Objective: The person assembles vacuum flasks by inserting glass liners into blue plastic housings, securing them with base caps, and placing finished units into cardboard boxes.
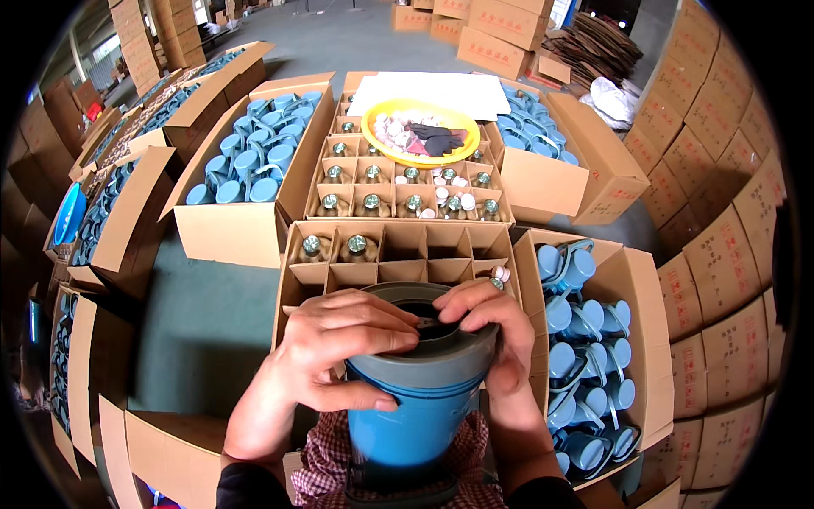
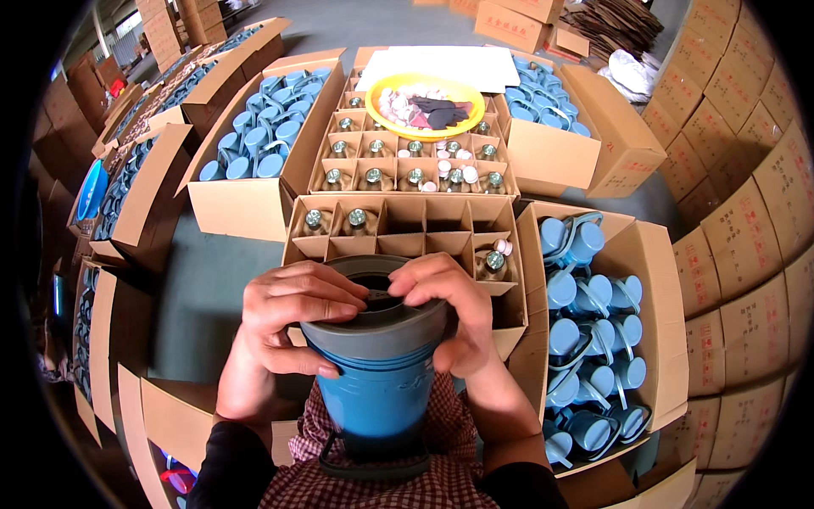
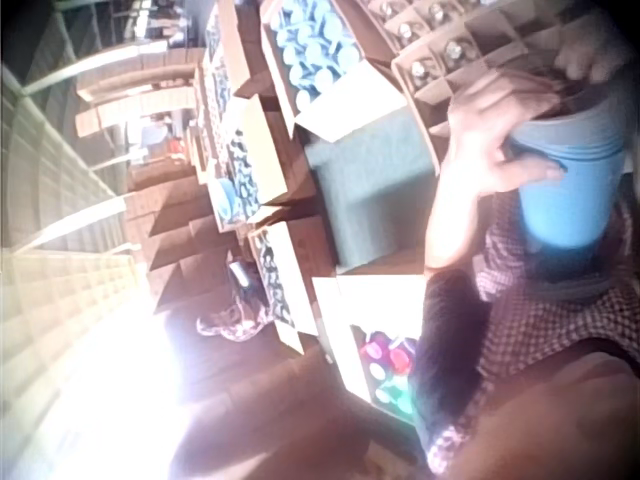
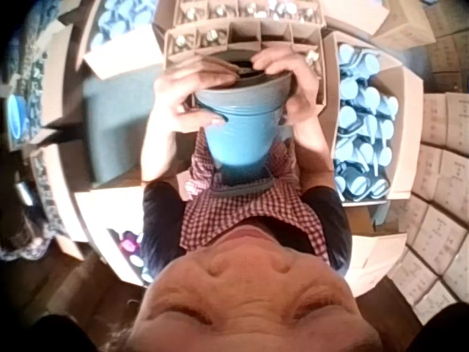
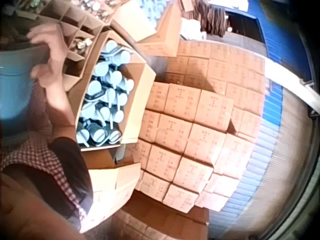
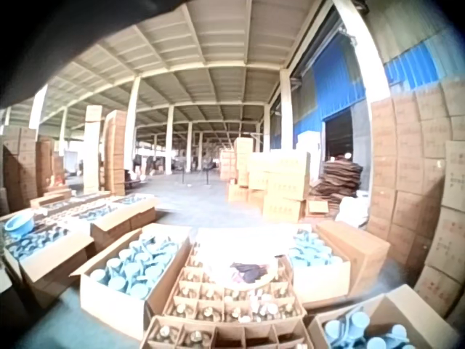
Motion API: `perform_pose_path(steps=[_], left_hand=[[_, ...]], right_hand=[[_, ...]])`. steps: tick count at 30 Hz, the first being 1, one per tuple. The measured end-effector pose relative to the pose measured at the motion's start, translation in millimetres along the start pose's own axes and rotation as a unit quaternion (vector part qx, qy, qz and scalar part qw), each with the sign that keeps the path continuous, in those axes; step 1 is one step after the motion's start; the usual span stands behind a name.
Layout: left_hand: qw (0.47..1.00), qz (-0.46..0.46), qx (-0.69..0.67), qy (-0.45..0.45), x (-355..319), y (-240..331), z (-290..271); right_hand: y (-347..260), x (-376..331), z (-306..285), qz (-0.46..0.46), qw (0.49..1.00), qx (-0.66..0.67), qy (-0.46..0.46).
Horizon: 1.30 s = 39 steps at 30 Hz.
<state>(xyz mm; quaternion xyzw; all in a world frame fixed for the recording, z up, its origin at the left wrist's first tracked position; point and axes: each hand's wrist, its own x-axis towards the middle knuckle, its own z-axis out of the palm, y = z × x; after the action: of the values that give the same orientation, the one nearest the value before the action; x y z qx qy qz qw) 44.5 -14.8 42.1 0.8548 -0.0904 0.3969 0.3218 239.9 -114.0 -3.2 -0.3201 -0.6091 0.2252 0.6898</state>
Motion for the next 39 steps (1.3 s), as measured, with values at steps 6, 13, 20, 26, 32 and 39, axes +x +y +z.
perform_pose_path(steps=[6,13,20,26,32,39], left_hand=[[0.955,-0.166,0.214,-0.118,28,54,1],[0.954,-0.129,0.269,-0.009,-3,29,17],[0.96,-0.14,0.243,0.016,-9,31,8],[0.961,-0.151,0.23,0.029,-22,24,2],[0.945,-0.209,0.251,-0.01,3,32,4],[0.974,-0.129,-0.114,0.148,-31,-9,5]], right_hand=[[-10,5,11,0.005,0.993,-0.113,-0.018],[23,3,26,0.003,0.996,-0.089,0.03],[51,7,35,0.026,0.988,0.1,0.117],[65,0,40,0.04,0.985,0.131,0.11],[96,-1,34,0.114,0.919,0.357,0.123],[67,0,10,0.211,0.947,0.228,0.08]])
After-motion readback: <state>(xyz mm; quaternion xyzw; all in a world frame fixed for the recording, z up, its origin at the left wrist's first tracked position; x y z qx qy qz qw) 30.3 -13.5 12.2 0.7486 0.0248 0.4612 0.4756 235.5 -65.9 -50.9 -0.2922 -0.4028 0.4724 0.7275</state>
